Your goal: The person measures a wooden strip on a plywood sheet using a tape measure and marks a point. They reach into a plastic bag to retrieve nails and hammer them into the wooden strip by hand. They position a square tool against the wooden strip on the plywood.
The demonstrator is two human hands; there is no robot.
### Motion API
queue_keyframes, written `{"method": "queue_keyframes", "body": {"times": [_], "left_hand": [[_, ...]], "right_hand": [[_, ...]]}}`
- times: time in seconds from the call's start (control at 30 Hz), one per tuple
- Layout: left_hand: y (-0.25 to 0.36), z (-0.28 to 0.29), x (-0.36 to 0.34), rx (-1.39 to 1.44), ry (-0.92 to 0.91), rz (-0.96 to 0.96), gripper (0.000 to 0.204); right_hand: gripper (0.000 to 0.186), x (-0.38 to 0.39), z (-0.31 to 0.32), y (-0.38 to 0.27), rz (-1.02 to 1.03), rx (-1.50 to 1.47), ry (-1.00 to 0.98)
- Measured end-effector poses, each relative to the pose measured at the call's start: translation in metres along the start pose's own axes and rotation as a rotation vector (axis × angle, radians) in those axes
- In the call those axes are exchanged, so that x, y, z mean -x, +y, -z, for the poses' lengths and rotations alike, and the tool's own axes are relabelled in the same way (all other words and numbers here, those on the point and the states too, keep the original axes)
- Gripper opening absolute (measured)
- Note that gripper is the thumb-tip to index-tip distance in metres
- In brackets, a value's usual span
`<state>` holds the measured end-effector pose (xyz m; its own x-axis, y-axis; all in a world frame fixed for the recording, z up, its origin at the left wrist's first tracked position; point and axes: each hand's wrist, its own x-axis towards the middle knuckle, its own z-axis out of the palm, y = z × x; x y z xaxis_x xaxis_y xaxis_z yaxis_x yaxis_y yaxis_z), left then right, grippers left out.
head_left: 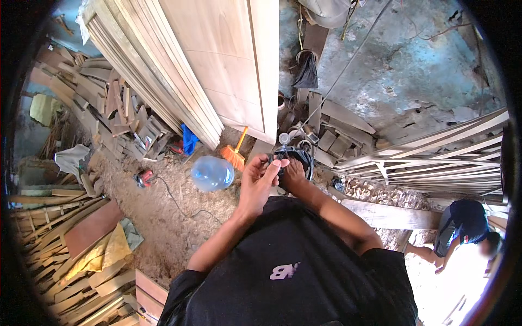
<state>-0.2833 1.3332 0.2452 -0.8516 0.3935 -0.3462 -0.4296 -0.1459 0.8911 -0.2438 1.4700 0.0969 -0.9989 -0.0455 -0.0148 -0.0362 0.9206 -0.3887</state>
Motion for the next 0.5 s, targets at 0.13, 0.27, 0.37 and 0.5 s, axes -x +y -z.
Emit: {"method": "queue_keyframes", "body": {"times": [0.13, 0.27, 0.37, 0.5], "left_hand": [[-0.008, 0.002, 0.000, 0.046, -0.024, 0.048, 0.017], [-0.013, 0.007, -0.003, 0.024, -0.046, 0.031, 0.019], [-0.011, 0.011, -0.003, 0.018, -0.042, 0.044, 0.020], [-0.012, 0.016, 0.000, 0.047, -0.023, 0.049, 0.023]], "right_hand": [[0.044, -0.011, 0.013, -0.013, -0.073, 0.010, -0.115], [0.057, -0.026, -0.009, -0.006, -0.051, -0.008, -0.364], [0.078, -0.023, -0.037, 0.006, -0.051, -0.061, -0.405], [0.082, -0.006, -0.024, 0.008, -0.014, -0.121, -0.357]]}}
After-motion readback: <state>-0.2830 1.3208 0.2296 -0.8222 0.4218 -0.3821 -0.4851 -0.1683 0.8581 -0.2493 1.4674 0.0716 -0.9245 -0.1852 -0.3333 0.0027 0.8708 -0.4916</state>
